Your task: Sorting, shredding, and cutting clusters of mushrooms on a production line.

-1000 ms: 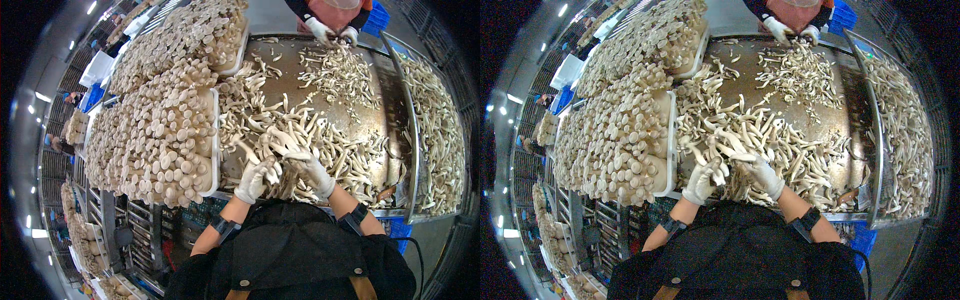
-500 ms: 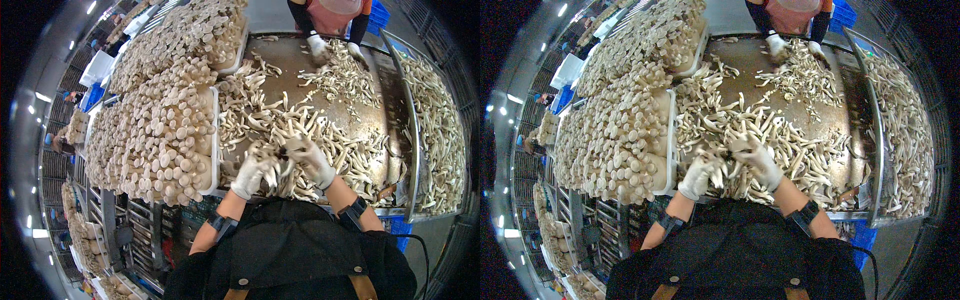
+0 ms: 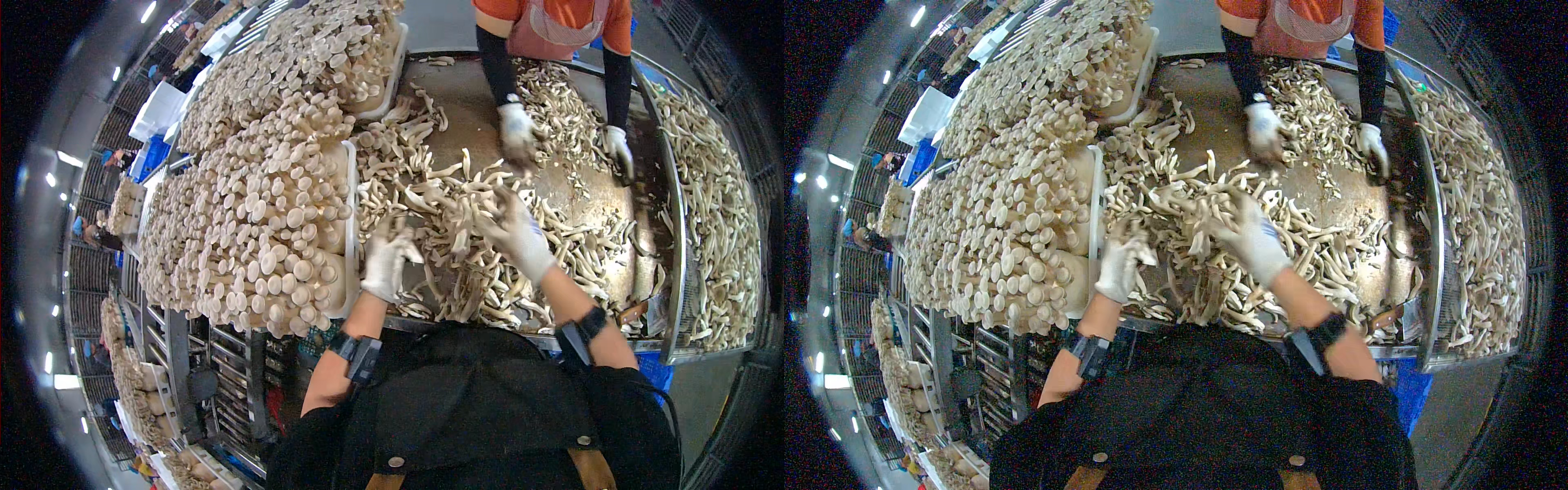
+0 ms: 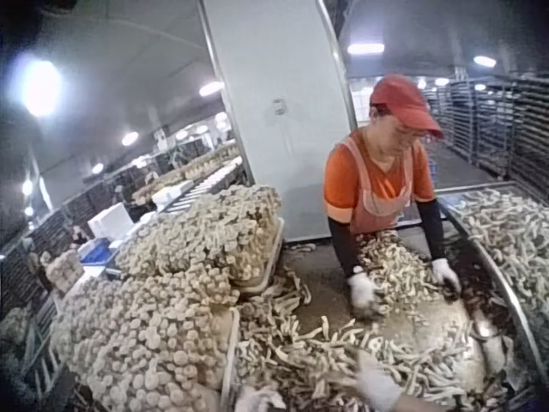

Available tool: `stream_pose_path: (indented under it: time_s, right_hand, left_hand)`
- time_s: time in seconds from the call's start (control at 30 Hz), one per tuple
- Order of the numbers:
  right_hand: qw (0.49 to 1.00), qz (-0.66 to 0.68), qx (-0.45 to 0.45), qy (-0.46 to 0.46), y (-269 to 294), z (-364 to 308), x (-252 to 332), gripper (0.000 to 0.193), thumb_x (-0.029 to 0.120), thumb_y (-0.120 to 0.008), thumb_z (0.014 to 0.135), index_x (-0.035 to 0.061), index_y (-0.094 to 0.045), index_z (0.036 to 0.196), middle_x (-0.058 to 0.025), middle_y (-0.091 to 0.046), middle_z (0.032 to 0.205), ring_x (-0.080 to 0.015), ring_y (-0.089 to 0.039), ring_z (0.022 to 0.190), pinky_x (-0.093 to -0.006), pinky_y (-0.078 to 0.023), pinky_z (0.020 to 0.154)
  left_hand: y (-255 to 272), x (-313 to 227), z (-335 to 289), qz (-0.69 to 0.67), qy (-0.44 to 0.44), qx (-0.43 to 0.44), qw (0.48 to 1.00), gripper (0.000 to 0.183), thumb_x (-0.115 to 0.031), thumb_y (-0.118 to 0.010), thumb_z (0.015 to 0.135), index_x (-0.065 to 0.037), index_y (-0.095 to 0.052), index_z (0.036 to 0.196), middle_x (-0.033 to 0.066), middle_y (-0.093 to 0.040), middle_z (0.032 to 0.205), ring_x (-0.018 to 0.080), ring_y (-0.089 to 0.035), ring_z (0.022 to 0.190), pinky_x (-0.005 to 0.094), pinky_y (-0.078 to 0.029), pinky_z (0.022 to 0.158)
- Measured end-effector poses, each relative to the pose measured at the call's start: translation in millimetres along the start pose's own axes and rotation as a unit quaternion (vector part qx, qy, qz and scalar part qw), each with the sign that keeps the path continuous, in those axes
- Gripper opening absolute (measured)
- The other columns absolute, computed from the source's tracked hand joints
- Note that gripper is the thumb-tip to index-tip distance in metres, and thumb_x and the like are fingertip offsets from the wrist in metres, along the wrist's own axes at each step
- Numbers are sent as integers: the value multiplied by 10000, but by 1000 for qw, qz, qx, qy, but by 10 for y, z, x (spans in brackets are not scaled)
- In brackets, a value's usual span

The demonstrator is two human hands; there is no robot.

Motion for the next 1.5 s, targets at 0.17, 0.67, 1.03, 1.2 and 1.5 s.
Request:
stream_pose_path:
  time_s: [0.17, 0.67, 1.03, 1.2, 1.5]
  right_hand:
    - [892, -246, 320, -204, -620, -849, -559, 674, 472, -522, 874, -130, -401, 1151, -244, -600, 905, -315, -628, 804, -373, -515, 724]
    - [824, 530, 86, -180, -612, -391, -350, 287, -79, -609, 800, -18, -546, 1072, -88, -588, 1020, -147, -601, 888, -260, -510, 788]
    - [967, 66, 28, 244, -383, -303, 381, 332, -85, -544, 753, 42, -557, 1059, -129, -583, 946, -254, -609, 914, -304, -481, 799]
    - [910, 396, 96, -73, -435, -261, 139, 342, 65, -628, 848, -12, -497, 1154, -74, -605, 923, -153, -595, 921, -286, -500, 749]
    - [942, -33, -23, 332, -268, -351, 407, 479, 70, -648, 826, -18, -445, 1251, -98, -586, 1086, -123, -603, 811, -248, -497, 653]
  left_hand:
    - [183, 438, -61, -48, -18, 14, 999, 623, 105, -452, 822, -137, -339, 1385, 93, -503, 1128, 119, -541, 780, 215, -506, 664]
    - [266, 702, -197, -209, 138, 275, 928, 801, 123, -515, 811, -187, -165, 1463, 136, -504, 1201, 172, -595, 861, 219, -507, 623]
    - [-480, 255, -520, 4, 53, 183, 982, 493, -107, -578, 840, -57, -385, 1291, 25, -504, 1117, 140, -545, 932, 268, -496, 814]
    - [-529, 94, -499, -71, 78, 189, 976, 445, -102, -502, 859, -57, -406, 1291, 34, -516, 1135, 148, -539, 968, 274, -487, 836]
    - [-565, 354, -528, -47, 114, 246, 961, 524, 22, -548, 823, -11, -389, 1321, 45, -549, 1021, 120, -576, 775, 250, -515, 699]
Point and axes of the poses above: each hand's wrist, its own z-axis towards the middle knuckle, its own y-axis out of the back of the hand, x = y × z, the point moved 6 cm from there along z, towards the middle knuckle
